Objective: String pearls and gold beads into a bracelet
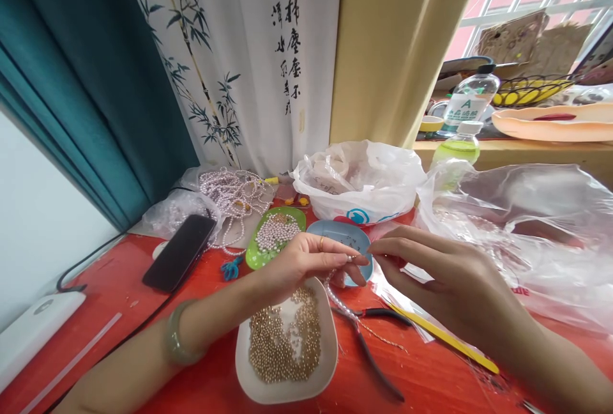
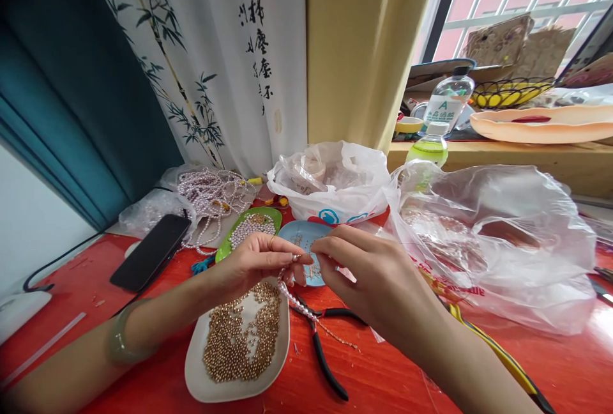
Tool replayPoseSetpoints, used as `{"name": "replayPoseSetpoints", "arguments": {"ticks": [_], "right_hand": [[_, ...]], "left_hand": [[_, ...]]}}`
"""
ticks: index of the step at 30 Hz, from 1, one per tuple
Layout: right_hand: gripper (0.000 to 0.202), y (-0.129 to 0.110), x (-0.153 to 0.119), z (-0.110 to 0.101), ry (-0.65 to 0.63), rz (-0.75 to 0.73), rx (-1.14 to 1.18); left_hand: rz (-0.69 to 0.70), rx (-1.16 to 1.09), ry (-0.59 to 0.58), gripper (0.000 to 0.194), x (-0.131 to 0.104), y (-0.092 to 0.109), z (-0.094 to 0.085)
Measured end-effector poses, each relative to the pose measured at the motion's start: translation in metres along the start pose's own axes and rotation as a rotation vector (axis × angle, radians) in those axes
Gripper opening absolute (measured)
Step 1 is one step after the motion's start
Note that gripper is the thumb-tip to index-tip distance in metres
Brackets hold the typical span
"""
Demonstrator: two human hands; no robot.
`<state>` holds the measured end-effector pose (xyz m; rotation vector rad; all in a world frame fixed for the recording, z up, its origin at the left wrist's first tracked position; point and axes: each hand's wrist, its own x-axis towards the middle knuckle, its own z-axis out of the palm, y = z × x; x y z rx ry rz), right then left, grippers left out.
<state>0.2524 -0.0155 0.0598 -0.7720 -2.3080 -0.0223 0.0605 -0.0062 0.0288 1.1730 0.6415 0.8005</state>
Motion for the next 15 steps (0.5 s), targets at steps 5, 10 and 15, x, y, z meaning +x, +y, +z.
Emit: {"name": "replayPoseSetpoints", "arguments": {"ticks": [5, 10, 15], "right_hand": [[0.013, 0.0020, 0.0005, 0.0004, -0.006, 0.015, 0.053], [0.014, 0.0057, 0.0007, 0.0018, -0.038, 0.047, 0.120], [0.015, 0.0053, 0.0022, 0.0023, -0.037, 0.039, 0.156]], "left_hand": [[-0.009, -0.004, 0.018, 0.017, -0.0005, 0.0013, 0.0007], [-0.006, -0.034, 0.011, 0.017, -0.0001, -0.0002, 0.0003], [0.001, -0.048, 0.007, 0.017, 0.0002, -0.0015, 0.0003]]}}
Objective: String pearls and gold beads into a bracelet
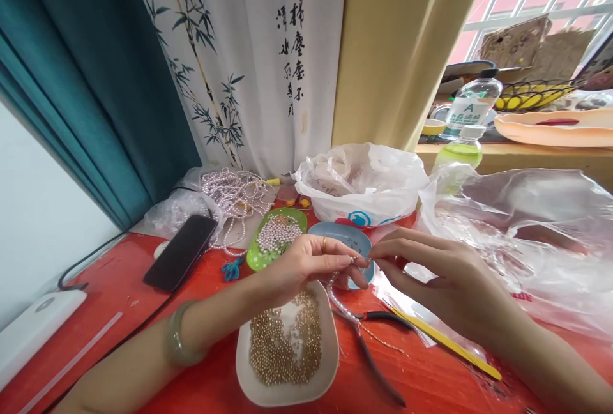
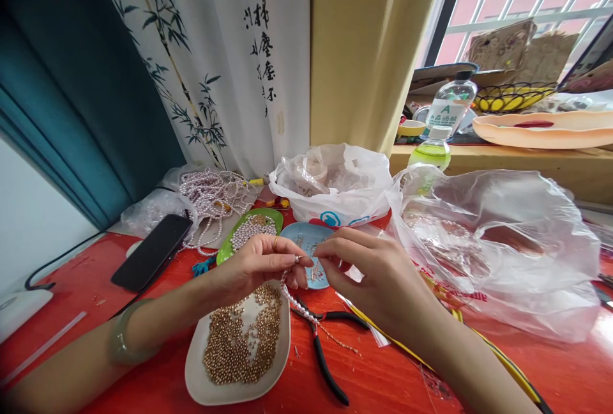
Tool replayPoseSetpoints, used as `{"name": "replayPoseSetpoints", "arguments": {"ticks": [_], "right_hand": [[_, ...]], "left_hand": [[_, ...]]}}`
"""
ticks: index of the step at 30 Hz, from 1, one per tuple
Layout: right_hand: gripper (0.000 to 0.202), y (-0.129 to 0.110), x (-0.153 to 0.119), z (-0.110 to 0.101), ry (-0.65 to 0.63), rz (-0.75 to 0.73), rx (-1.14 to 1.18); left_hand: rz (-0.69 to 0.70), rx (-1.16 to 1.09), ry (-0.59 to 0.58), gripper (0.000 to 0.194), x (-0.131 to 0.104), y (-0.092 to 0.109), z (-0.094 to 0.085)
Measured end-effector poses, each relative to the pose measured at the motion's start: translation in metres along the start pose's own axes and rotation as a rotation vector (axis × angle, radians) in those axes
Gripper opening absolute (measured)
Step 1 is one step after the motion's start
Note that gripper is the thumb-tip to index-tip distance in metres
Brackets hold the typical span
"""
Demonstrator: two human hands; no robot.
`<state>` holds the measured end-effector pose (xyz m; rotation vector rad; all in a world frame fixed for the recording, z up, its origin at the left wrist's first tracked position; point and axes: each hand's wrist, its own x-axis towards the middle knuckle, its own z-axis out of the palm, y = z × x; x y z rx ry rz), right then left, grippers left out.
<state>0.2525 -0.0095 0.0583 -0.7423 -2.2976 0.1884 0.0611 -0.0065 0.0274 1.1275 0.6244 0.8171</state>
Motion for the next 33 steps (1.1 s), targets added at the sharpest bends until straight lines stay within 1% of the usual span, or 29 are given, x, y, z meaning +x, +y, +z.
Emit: {"name": "replayPoseSetpoints", "arguments": {"ticks": [10, 17, 21, 25, 29, 33], "right_hand": [[0.016, -0.0019, 0.0001, -0.0012, 0.010, 0.004, 0.004], [0.015, -0.0005, 0.0003, 0.0011, 0.015, 0.003, -0.001], [0.015, 0.0005, -0.0017, 0.0023, 0.005, -0.014, -0.055], [0.016, -0.0003, -0.0041, 0.0039, 0.006, -0.020, -0.113], [0.017, -0.0008, -0.0049, 0.0057, 0.009, 0.025, -0.119], [0.018, -0.0025, -0.0031, 0.0069, 0.019, 0.117, -0.073]], "left_hand": [[0.009, 0.012, -0.007, 0.015, 0.0002, -0.0001, 0.0002], [0.001, 0.023, 0.040, 0.013, -0.0004, 0.0018, 0.0007], [-0.010, 0.059, 0.087, 0.016, 0.0001, 0.0022, 0.0002], [-0.009, 0.079, 0.109, 0.017, 0.0007, 0.0026, 0.0010], [-0.022, 0.100, 0.139, 0.017, 0.0002, 0.0042, 0.0028], [-0.024, 0.108, 0.157, 0.017, -0.0001, 0.0050, 0.0039]]}}
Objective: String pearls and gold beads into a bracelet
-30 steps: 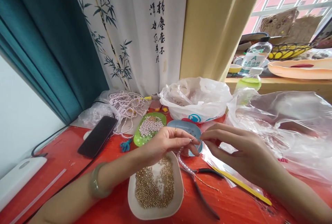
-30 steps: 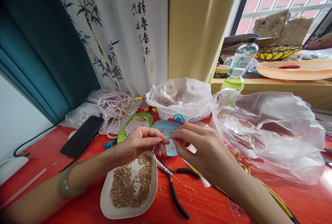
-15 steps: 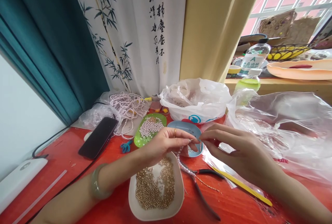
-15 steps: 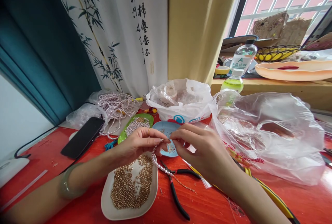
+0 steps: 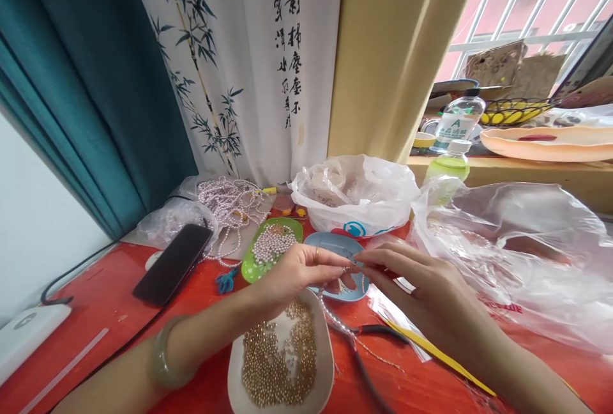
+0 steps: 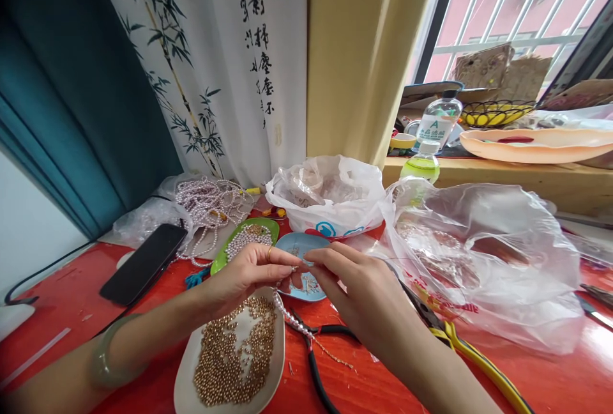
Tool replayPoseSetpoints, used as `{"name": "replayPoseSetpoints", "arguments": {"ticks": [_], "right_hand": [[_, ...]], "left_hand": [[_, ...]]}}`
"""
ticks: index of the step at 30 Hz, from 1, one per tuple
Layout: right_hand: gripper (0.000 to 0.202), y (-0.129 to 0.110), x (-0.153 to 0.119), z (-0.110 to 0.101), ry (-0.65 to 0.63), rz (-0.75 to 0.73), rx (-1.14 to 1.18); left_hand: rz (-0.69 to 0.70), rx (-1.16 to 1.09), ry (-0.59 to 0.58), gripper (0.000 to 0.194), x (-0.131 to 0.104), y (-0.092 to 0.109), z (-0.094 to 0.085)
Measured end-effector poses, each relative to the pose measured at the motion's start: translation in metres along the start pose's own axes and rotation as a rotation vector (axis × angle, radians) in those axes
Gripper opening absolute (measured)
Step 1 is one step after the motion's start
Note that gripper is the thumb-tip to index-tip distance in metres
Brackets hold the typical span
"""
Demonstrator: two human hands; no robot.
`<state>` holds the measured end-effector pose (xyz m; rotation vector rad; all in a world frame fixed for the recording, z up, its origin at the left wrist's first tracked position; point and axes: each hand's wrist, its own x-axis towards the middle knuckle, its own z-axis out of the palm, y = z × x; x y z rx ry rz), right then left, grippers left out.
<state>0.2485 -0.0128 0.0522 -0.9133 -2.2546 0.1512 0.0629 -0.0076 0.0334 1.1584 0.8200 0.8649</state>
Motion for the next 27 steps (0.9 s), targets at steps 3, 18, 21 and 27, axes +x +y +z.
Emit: {"name": "replayPoseSetpoints", "arguments": {"ticks": [3, 18, 21, 27], "right_hand": [[0.018, -0.0037, 0.0017, -0.0007, -0.027, 0.079, 0.042], [0.014, -0.0032, 0.0023, 0.0006, -0.147, 0.235, 0.063], [0.013, -0.0041, 0.0022, 0.0001, -0.138, 0.275, 0.061], [0.017, -0.0093, 0.0055, -0.0019, -0.147, 0.227, 0.096]], "left_hand": [[0.010, 0.009, 0.006, 0.016, -0.0001, 0.0003, 0.0004], [0.045, 0.038, 0.032, 0.018, 0.0018, -0.0010, -0.0015], [0.044, 0.034, 0.038, 0.019, 0.0019, -0.0019, -0.0020], [0.099, 0.144, 0.059, 0.015, 0.0000, 0.0002, -0.0003]]}}
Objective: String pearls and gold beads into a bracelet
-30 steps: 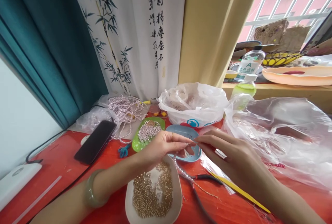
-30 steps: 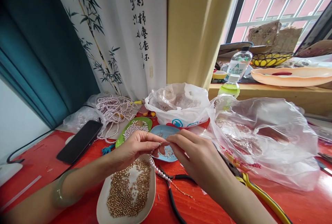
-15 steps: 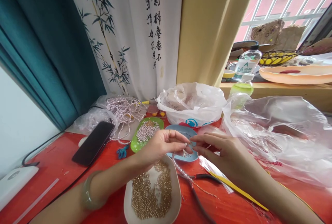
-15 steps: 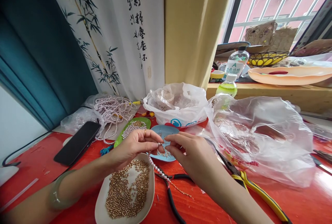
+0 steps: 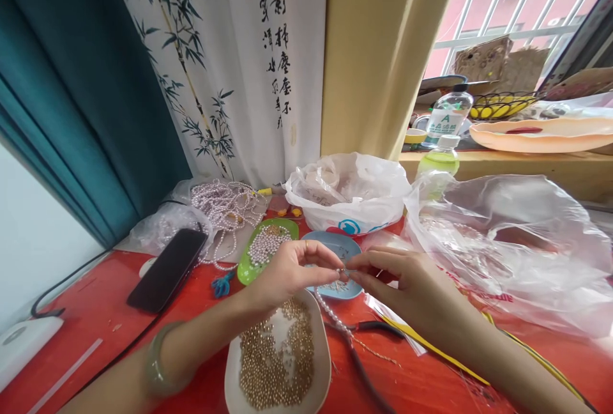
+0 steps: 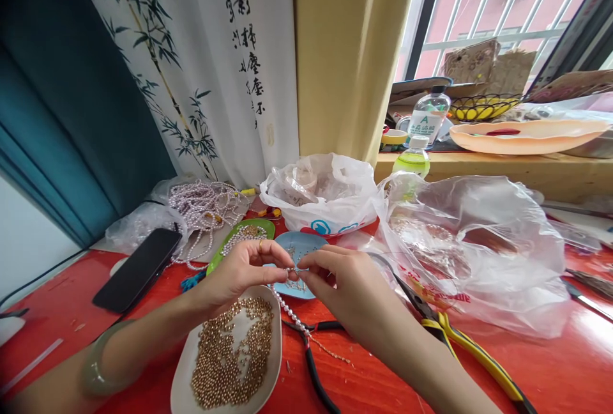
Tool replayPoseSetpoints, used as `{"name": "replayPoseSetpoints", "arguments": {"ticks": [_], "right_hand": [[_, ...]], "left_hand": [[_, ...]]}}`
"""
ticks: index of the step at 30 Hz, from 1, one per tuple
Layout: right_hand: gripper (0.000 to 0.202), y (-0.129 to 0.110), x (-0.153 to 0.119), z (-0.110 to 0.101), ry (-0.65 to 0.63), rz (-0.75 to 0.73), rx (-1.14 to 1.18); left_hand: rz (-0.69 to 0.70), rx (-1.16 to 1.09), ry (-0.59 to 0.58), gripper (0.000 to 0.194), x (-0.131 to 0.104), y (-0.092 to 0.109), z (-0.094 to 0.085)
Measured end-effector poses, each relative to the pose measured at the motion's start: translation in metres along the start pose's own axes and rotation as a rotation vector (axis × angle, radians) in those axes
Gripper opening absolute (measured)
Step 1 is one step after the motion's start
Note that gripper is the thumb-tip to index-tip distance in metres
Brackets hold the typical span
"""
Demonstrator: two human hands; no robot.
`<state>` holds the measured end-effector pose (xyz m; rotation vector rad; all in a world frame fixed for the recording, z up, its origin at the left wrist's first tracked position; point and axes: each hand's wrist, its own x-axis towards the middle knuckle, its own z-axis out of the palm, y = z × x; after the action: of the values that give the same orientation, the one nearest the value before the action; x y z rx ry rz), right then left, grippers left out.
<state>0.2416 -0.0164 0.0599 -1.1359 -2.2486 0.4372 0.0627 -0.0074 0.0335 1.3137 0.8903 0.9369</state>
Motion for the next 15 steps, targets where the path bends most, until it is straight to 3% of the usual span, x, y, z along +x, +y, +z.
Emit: {"name": "replayPoseSetpoints", "arguments": {"ticks": [9, 15], "right_hand": [[0.020, 0.0034, -0.0019, 0.0033, -0.022, -0.001, 0.022], [0.019, 0.0014, -0.0022, 0.0030, 0.021, -0.016, -0.030]], "left_hand": [[0.011, 0.078, -0.014, 0.017, -0.0003, 0.0017, 0.0002], [0.066, 0.202, 0.044, 0.019, -0.0004, 0.0006, 0.0013]]}}
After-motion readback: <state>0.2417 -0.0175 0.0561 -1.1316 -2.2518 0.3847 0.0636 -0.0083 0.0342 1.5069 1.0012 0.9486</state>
